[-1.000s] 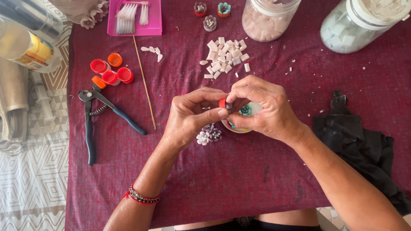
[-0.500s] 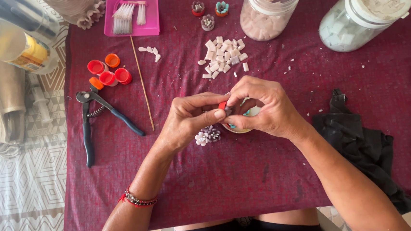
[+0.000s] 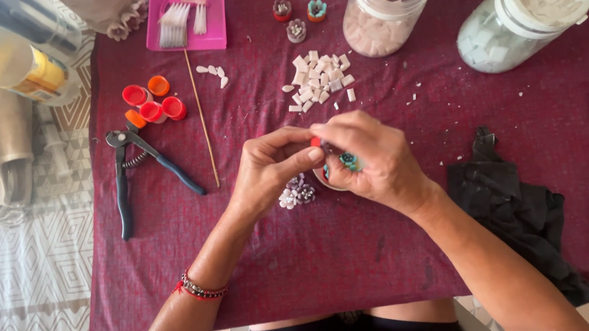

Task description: Decorating a textured cylindrical container by applying adhesive with a syringe and placing small artificial flowers and beads.

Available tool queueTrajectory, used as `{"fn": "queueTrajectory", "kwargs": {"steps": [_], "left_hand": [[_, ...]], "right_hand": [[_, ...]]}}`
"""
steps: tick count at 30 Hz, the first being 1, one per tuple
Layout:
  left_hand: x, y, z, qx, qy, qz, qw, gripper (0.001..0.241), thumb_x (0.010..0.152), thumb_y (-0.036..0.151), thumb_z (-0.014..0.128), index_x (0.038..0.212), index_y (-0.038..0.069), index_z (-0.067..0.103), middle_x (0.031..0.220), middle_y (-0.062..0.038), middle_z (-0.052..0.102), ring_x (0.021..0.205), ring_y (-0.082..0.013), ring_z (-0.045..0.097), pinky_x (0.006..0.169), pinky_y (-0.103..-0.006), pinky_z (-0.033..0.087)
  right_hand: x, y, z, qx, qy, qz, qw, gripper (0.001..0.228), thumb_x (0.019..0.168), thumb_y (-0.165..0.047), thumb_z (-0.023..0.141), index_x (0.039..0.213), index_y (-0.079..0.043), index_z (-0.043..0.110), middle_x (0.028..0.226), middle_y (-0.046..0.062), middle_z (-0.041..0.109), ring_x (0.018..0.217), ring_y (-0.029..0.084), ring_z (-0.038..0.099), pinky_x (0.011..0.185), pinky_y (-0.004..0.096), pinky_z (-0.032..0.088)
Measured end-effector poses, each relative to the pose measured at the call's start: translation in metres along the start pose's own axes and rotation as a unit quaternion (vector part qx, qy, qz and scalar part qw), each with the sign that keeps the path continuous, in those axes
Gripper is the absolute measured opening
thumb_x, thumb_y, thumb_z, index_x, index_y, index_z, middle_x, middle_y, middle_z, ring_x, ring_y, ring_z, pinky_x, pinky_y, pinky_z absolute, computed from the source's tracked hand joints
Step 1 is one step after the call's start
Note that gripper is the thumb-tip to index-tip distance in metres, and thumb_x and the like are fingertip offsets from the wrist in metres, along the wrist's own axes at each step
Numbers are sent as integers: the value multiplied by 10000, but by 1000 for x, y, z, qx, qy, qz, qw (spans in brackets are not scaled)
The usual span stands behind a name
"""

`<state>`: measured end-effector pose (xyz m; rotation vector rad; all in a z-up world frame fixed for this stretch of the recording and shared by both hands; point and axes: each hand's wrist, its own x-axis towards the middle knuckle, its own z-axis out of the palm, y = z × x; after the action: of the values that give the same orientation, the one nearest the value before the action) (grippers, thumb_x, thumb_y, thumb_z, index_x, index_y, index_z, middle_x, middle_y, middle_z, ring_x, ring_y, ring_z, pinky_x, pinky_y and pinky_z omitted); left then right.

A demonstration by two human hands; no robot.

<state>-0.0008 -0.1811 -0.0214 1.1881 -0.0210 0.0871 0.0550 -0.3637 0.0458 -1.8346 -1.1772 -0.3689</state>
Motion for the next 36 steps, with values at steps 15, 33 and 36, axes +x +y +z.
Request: {"fn": "queueTrajectory", "kwargs": {"steps": [15, 33, 36], "left_hand": [[0, 3, 3, -41, -21, -27, 999, 383, 878, 50, 800, 1203, -103, 666, 923, -183, 741, 812, -181, 745, 757, -318, 657], [-1, -6, 7, -146, 26, 9, 989, 294, 811, -86, 794, 1070, -163, 679, 844, -221, 684, 749, -314, 774, 699, -445, 681], [-1, -10, 2, -144, 17, 19, 989, 305, 814, -89, 789, 1082, -176, 671, 844, -226, 666, 750, -335, 772, 697, -455, 681]], "right_hand": [[-4, 11, 1, 34, -6, 0, 999, 300, 888, -107, 813, 1171, -31, 748, 1158, 140, 697, 1022, 290, 712, 840, 413, 623], [-8, -2, 5, 59, 61, 38, 996, 290, 749, -59, 913, 999, -23, 771, 1011, 118, 737, 864, 242, 737, 729, 354, 647], [-6, -6, 6, 59, 72, 31, 995, 259, 765, -37, 895, 981, -8, 755, 998, 135, 733, 868, 271, 744, 746, 376, 632]]}}
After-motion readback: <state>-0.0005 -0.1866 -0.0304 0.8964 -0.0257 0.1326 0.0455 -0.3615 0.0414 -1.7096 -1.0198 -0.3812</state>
